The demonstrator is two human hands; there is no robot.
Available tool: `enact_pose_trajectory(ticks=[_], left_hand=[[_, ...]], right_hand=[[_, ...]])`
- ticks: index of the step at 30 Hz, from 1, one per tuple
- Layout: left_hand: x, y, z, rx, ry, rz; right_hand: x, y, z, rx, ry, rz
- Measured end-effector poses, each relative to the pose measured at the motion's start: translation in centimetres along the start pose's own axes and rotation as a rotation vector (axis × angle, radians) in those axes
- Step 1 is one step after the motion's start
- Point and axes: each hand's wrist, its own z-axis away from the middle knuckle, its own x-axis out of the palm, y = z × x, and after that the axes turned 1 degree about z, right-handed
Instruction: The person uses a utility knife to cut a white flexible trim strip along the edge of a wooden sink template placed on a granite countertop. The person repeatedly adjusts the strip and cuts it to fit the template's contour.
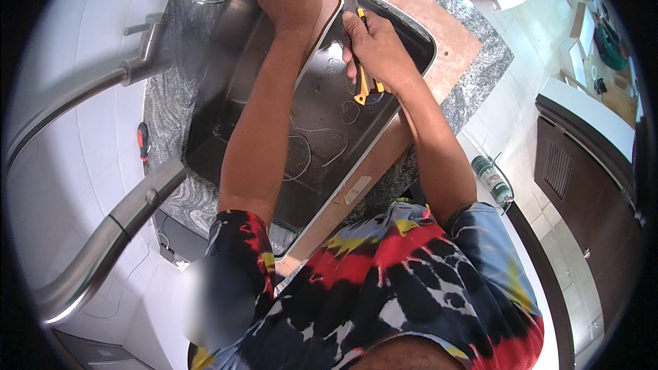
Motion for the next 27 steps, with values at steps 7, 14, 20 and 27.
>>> enact_pose_trajectory(ticks=[7, 14, 20, 27], left_hand=[[0.1, -0.5, 0.0, 0.054, 0.088, -0.028], [-0.2, -0.1, 0.0, 0.015, 0.055, 0.066], [0.2, -0.5, 0.1, -0.012, 0.115, 0.153], [0.2, -1.1, 0.1, -0.053, 0.082, 0.189]], right_hand=[[1.0, 0.8, 1.9, 0.032, 0.048, -0.019], [0.7, 1.0, 1.8, -0.012, 0.053, 0.025], [0.3, 0.2, 0.7, 0.023, -0.014, 0.043], [0.8, 0.2, 0.9, 0.019, -0.003, -0.007]])
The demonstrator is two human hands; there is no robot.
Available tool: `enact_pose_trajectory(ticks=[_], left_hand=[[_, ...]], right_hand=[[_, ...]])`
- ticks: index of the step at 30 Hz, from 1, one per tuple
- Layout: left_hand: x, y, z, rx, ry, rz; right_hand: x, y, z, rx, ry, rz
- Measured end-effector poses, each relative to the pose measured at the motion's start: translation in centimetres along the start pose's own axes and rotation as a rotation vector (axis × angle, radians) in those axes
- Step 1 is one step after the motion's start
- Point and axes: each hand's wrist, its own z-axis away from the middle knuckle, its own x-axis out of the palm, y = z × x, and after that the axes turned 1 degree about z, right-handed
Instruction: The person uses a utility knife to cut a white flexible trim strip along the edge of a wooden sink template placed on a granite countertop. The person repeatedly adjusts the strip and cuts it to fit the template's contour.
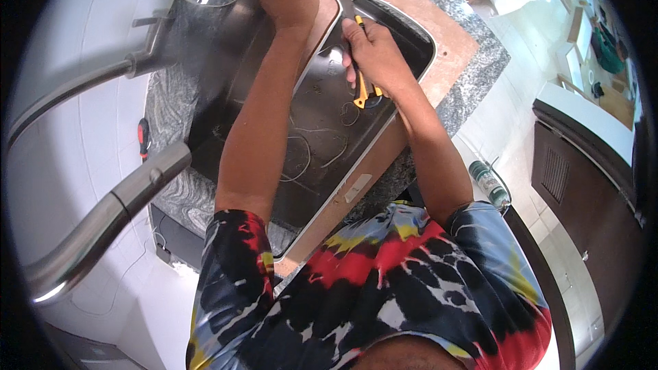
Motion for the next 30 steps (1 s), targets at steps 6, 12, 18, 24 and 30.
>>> enact_pose_trajectory(ticks=[6, 12, 18, 24, 30], left_hand=[[-0.3, 0.0, -0.4, -0.107, -0.035, 0.087], [-0.1, 0.5, -0.2, -0.043, -0.010, -0.048], [0.5, 0.2, 0.1, -0.037, 0.035, 0.044], [0.7, -1.7, -1.5, 0.019, 0.090, -0.187], [0.3, -1.4, -0.6, -0.144, 0.042, 0.026]], right_hand=[[0.4, 0.8, 1.8, 0.006, 0.045, 0.042], [0.7, 1.5, 1.9, 0.002, 0.035, 0.026], [0.5, 0.3, 1.3, 0.019, -0.027, 0.019], [0.8, 0.0, 0.4, -0.009, -0.035, 0.012], [0.9, 0.6, 2.3, 0.038, 0.004, -0.025]])
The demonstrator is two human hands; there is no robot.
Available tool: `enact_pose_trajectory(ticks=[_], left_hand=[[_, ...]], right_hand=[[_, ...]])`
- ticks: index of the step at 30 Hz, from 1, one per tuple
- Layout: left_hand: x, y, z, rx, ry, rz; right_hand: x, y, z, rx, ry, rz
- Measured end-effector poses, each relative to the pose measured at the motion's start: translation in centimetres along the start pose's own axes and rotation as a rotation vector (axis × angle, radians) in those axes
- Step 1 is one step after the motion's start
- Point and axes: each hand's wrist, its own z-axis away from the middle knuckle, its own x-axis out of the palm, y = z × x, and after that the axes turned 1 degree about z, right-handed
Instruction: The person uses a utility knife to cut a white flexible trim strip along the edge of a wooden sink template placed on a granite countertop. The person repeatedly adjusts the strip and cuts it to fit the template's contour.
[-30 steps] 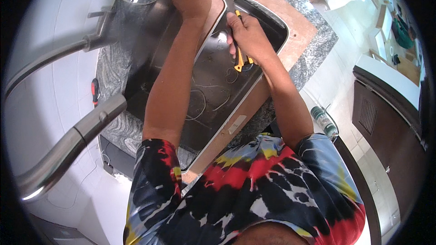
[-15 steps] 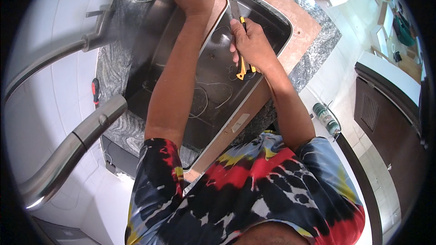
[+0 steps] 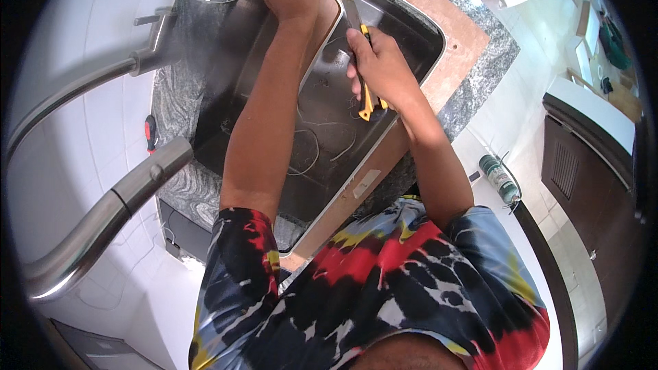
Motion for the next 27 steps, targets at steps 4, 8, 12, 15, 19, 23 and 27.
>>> enact_pose_trajectory(ticks=[4, 8, 12, 15, 19, 23, 27], left_hand=[[0.2, 0.1, 0.2, 0.062, 0.042, -0.028], [0.0, -0.8, -0.2, 0.045, 0.004, -0.072], [0.2, -0.9, -0.3, 0.023, 0.046, -0.024], [0.2, -0.3, -0.2, -0.132, 0.083, 0.092], [-0.1, 0.9, 0.4, -0.047, -0.079, 0.016], [-0.7, 0.5, -0.8, 0.076, -0.339, -0.213], [-6.2, 5.9, 1.8, 0.110, -0.542, -0.584]], right_hand=[[0.0, 1.4, 1.0, -0.002, 0.018, 0.048], [0.2, 1.4, 0.8, -0.006, -0.012, 0.009], [0.5, 0.5, 0.2, 0.009, -0.033, 0.004], [0.8, 0.8, -0.9, -0.004, -0.051, 0.075], [1.6, 1.4, -0.2, -0.034, 0.024, 0.178], [-0.4, 1.4, -0.5, -0.025, -0.077, 0.048], [-0.8, 1.6, 0.5, -0.035, -0.023, -0.081]])
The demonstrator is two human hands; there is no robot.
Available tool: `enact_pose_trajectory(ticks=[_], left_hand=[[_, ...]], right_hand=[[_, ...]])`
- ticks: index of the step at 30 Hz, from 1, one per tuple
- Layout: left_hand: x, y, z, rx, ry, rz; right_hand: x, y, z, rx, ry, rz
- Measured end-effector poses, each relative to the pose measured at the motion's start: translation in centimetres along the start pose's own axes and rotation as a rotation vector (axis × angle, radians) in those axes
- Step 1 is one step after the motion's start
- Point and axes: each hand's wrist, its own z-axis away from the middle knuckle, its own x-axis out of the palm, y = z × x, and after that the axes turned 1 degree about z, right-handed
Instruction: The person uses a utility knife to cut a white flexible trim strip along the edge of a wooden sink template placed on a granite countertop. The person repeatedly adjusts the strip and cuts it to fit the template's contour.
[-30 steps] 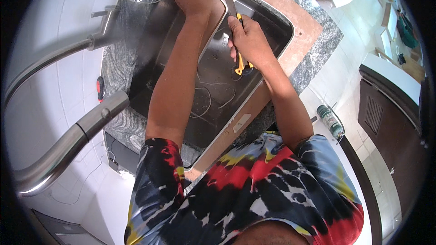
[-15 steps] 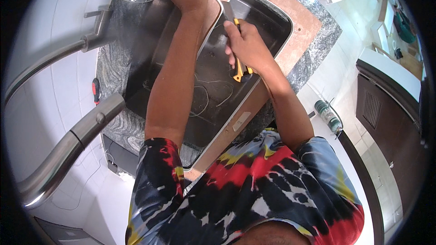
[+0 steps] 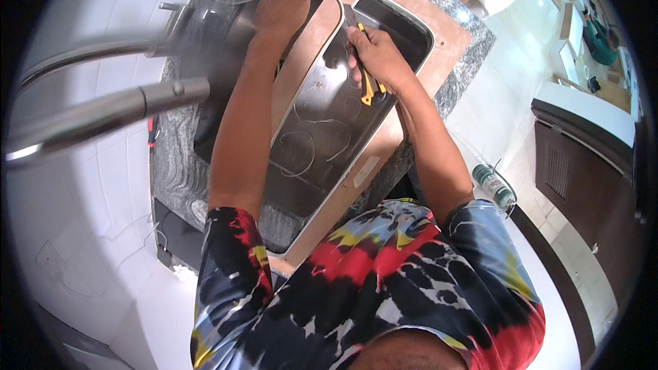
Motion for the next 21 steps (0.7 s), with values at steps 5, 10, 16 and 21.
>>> enact_pose_trajectory(ticks=[5, 10, 16, 21], left_hand=[[-3.3, 0.5, 6.2, -0.153, -0.103, -0.253], [-3.8, 3.0, 10.4, -0.283, 0.013, -0.097], [1.8, 3.1, 4.5, 0.078, 0.105, -0.041], [4.3, 3.0, 3.7, 0.223, 0.147, 0.062]], right_hand=[[0.9, 0.4, -0.5, -0.097, 0.072, 0.152], [-0.1, 1.3, -1.6, -0.160, 0.122, 0.238], [1.0, 1.4, 0.1, -0.155, 0.124, 0.219], [0.1, 3.5, -0.9, -0.221, 0.211, 0.271]])
